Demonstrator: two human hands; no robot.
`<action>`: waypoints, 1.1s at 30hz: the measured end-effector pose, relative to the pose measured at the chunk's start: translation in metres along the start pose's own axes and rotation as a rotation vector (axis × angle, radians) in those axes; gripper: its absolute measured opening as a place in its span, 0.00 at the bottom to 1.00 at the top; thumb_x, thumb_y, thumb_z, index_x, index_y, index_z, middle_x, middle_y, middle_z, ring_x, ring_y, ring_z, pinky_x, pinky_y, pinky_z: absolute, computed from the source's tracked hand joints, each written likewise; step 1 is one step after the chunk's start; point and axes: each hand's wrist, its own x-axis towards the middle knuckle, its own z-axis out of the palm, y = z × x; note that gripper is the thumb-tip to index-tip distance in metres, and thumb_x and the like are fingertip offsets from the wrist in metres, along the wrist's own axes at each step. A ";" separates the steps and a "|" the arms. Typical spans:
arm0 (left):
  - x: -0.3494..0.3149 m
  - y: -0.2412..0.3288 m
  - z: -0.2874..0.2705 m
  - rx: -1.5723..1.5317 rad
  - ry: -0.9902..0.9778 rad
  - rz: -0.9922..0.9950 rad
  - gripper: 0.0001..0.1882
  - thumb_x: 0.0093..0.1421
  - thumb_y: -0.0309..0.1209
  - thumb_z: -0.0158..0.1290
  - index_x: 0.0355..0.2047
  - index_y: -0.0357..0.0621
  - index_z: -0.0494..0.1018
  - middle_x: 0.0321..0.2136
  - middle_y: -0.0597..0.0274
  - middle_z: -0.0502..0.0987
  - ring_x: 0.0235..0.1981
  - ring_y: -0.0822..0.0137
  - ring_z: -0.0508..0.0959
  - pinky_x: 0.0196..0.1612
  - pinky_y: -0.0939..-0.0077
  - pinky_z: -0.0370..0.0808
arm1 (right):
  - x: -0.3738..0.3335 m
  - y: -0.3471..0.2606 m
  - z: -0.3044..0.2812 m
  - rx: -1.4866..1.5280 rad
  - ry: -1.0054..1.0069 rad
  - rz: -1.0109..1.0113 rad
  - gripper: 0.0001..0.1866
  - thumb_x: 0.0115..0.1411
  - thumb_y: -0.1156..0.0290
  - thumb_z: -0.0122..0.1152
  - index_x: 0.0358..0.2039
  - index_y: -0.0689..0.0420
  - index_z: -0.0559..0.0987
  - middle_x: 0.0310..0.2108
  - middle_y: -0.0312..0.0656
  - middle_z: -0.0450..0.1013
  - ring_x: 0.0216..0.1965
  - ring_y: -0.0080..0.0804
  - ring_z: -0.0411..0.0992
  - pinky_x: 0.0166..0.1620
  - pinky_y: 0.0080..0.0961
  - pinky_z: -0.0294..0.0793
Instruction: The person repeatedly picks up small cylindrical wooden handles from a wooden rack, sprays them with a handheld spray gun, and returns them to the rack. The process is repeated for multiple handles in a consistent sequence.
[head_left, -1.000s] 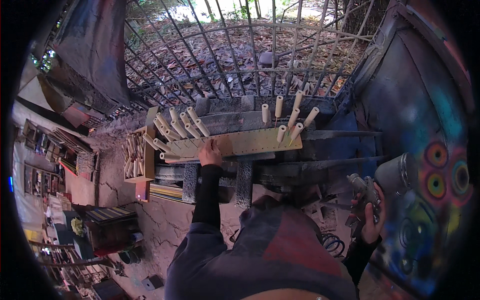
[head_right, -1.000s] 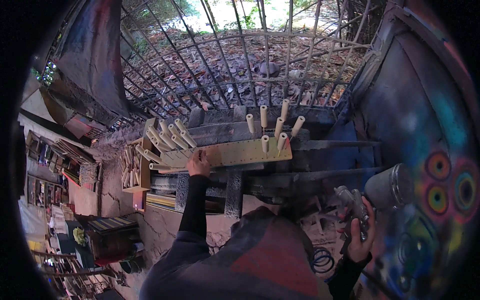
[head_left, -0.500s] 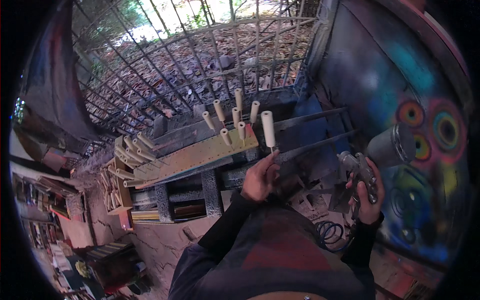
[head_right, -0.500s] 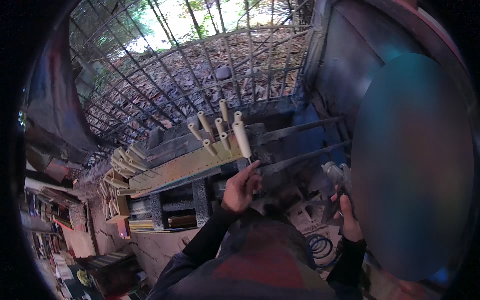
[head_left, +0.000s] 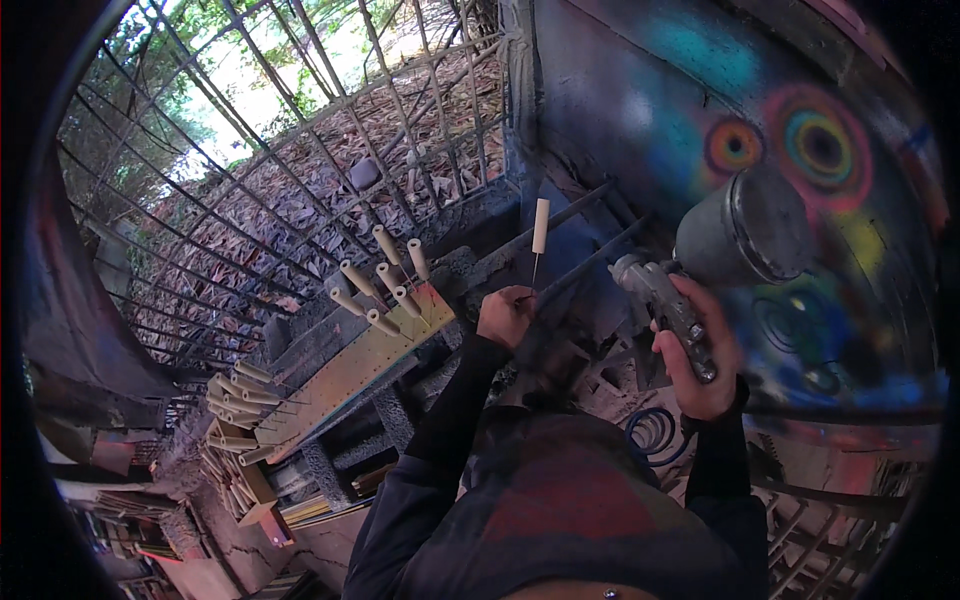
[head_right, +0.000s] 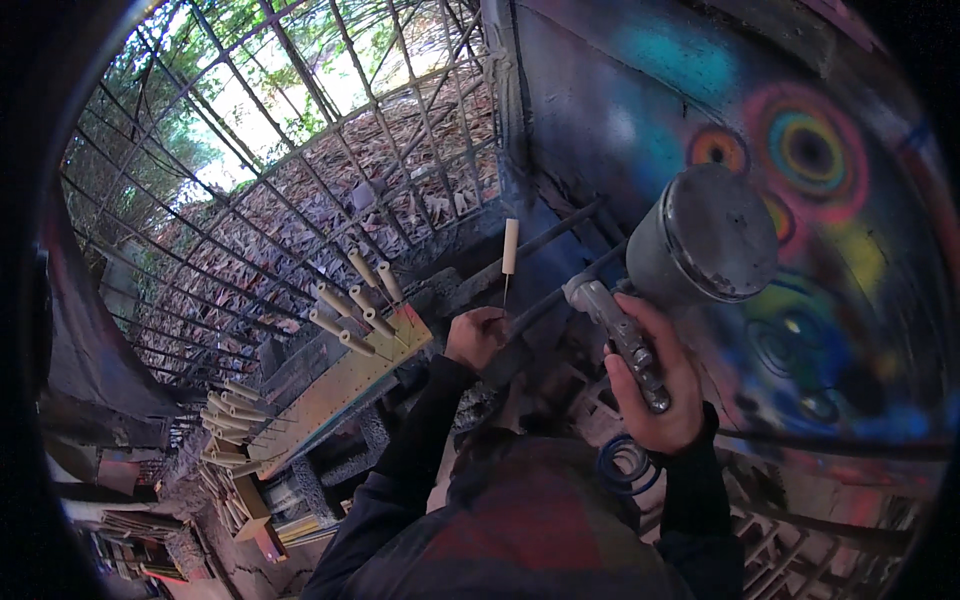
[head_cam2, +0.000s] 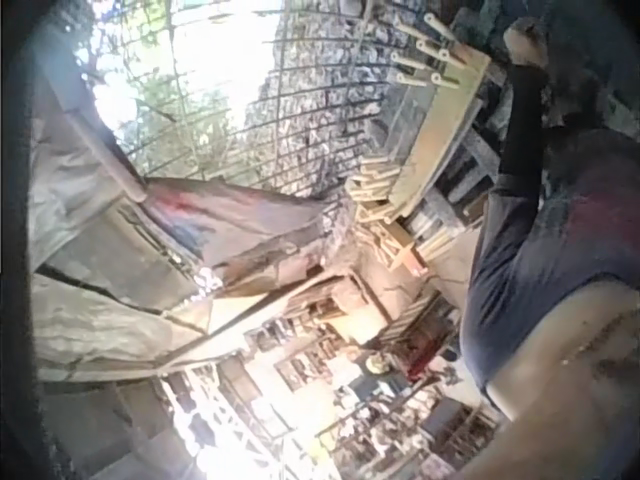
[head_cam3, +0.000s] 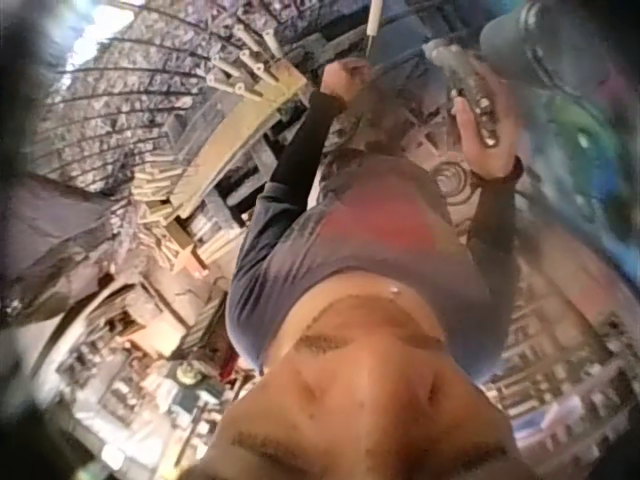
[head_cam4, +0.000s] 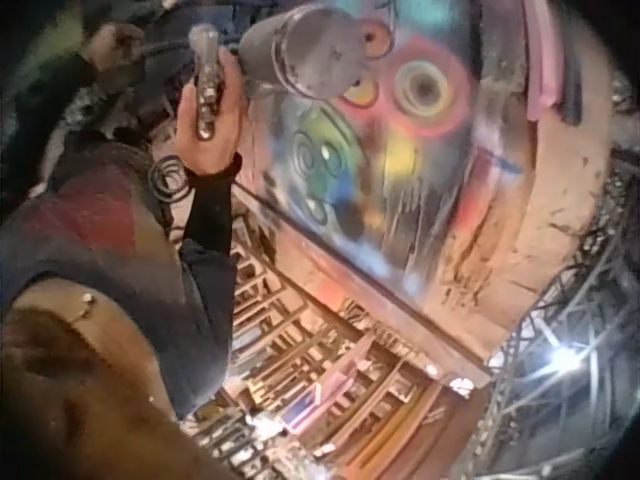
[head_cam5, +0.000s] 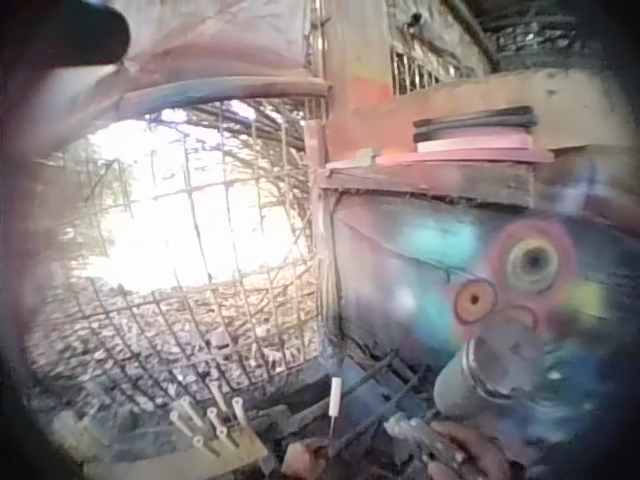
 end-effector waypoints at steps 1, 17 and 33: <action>0.002 -0.005 0.002 0.008 0.003 0.022 0.09 0.54 0.26 0.54 0.35 0.35 0.78 0.22 0.52 0.79 0.24 0.63 0.81 0.30 0.71 0.76 | -0.002 -0.001 0.001 -0.008 -0.015 0.006 0.25 0.57 0.77 0.56 0.57 0.60 0.67 0.33 0.44 0.75 0.33 0.30 0.74 0.40 0.27 0.73; 0.003 -0.001 -0.010 0.047 0.081 0.026 0.08 0.50 0.26 0.59 0.31 0.38 0.79 0.27 0.49 0.80 0.29 0.53 0.81 0.33 0.66 0.77 | 0.002 -0.014 0.010 -0.024 -0.031 0.013 0.26 0.57 0.77 0.56 0.57 0.59 0.67 0.32 0.43 0.74 0.32 0.27 0.74 0.38 0.25 0.72; -0.001 0.002 -0.010 0.153 0.136 0.044 0.09 0.49 0.29 0.62 0.31 0.40 0.80 0.25 0.52 0.80 0.28 0.57 0.82 0.33 0.70 0.77 | -0.004 -0.009 0.008 -0.009 -0.022 -0.001 0.25 0.57 0.76 0.56 0.57 0.59 0.67 0.31 0.43 0.74 0.32 0.28 0.74 0.39 0.25 0.72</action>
